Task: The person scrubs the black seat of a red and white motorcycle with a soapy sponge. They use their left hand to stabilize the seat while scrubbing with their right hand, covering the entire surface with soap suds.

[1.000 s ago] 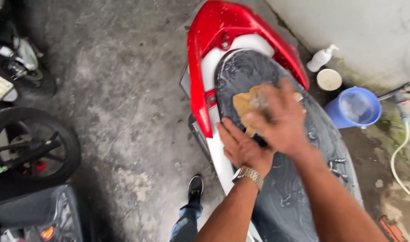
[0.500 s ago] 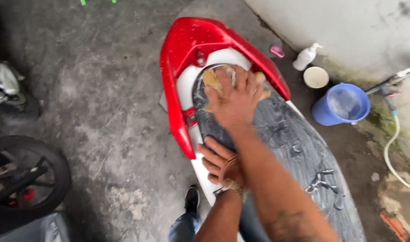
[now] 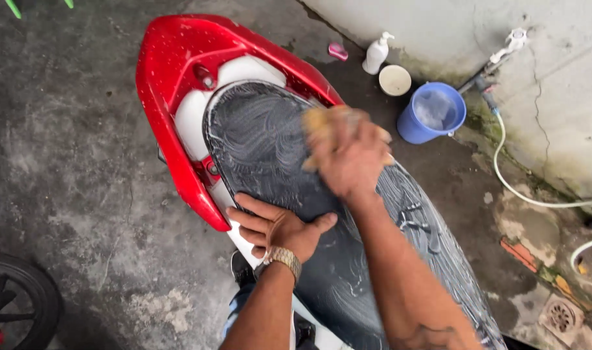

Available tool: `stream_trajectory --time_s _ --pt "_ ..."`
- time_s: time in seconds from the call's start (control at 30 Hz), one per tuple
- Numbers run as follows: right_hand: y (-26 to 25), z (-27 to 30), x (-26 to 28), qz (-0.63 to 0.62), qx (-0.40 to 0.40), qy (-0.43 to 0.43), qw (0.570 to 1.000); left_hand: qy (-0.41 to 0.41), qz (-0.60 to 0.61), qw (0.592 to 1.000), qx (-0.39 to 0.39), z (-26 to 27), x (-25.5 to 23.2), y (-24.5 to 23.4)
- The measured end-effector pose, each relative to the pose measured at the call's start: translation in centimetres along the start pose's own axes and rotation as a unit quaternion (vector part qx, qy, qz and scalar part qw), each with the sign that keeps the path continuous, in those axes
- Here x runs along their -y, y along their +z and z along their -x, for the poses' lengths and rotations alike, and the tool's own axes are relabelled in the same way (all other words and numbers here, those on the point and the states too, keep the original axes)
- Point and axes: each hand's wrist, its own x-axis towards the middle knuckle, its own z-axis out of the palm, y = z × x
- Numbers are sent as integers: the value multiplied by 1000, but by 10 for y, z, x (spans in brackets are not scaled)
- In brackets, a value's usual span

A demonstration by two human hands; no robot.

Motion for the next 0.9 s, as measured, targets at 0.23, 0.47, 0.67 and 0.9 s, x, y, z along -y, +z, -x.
stream_trajectory --time_s 0.23,0.47,0.67,0.9 --pt "-25 15 -33 -55 116 -94 987 9 -25 1000 1 -2 3 1" --pt "-39 40 -45 -88 9 -11 996 3 -28 999 22 -5 8 5" --pt "-33 52 -38 -63 -3 131 989 22 -33 999 7 -11 5 1" --pt "-33 66 -38 -8 37 299 954 24 -39 999 -24 -31 20 21"
